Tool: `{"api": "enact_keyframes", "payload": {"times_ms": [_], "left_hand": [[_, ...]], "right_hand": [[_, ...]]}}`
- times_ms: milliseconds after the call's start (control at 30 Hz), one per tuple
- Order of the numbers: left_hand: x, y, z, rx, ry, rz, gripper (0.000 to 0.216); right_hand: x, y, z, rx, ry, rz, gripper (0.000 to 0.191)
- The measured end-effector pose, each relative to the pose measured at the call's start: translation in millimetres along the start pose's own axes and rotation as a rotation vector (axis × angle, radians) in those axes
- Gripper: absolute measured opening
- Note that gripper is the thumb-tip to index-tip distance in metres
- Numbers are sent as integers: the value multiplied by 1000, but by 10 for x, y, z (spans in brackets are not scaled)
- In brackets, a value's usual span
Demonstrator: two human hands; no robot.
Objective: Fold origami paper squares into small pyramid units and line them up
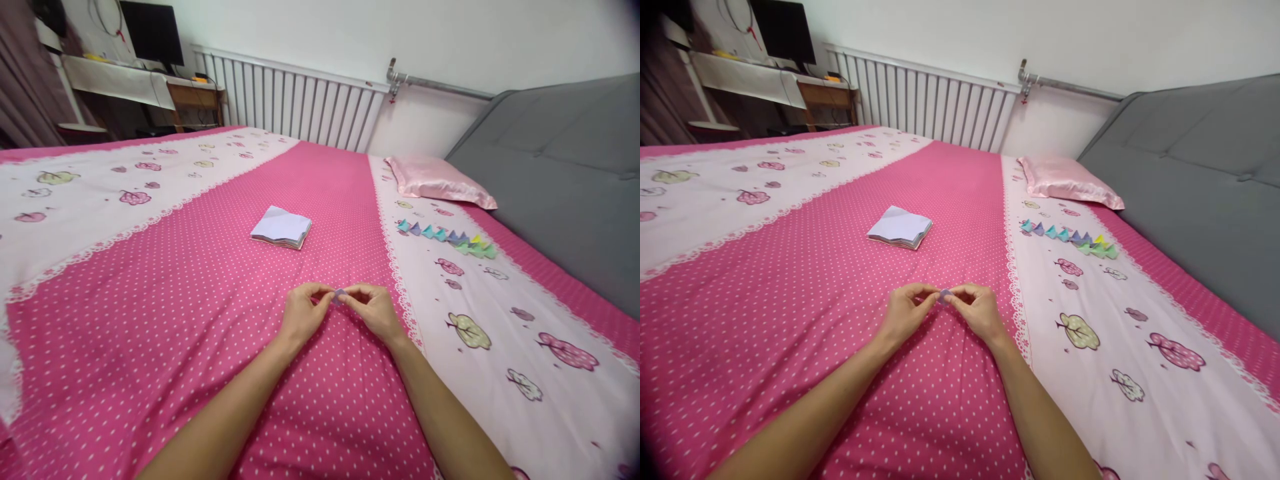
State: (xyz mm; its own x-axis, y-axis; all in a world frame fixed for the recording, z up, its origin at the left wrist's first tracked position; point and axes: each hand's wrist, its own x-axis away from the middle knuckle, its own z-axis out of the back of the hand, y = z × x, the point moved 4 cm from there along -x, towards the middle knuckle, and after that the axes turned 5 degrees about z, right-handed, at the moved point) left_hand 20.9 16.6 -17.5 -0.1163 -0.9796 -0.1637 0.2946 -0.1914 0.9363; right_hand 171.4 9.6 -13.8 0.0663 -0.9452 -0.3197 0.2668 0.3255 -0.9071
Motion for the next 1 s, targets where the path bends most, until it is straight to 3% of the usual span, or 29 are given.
{"api": "enact_keyframes", "payload": {"times_ms": [233,433,567,733,1000], "left_hand": [[-25,-65,-33,-40,-30,-40,17],[-44,-164,-67,38,-51,28,17],[-21,-117,-41,-88,-53,46,18],[2,-3,4,-282,23,-47,13],[23,85,-7,-223,6,-116,14]], "right_hand": [[7,119,-27,-165,8,-151,22],[24,140,-55,-197,-26,-183,24],[17,96,-61,-60,-89,-87,19],[14,37,-41,122,-109,37,15],[21,-7,-43,170,-68,79,19]]}}
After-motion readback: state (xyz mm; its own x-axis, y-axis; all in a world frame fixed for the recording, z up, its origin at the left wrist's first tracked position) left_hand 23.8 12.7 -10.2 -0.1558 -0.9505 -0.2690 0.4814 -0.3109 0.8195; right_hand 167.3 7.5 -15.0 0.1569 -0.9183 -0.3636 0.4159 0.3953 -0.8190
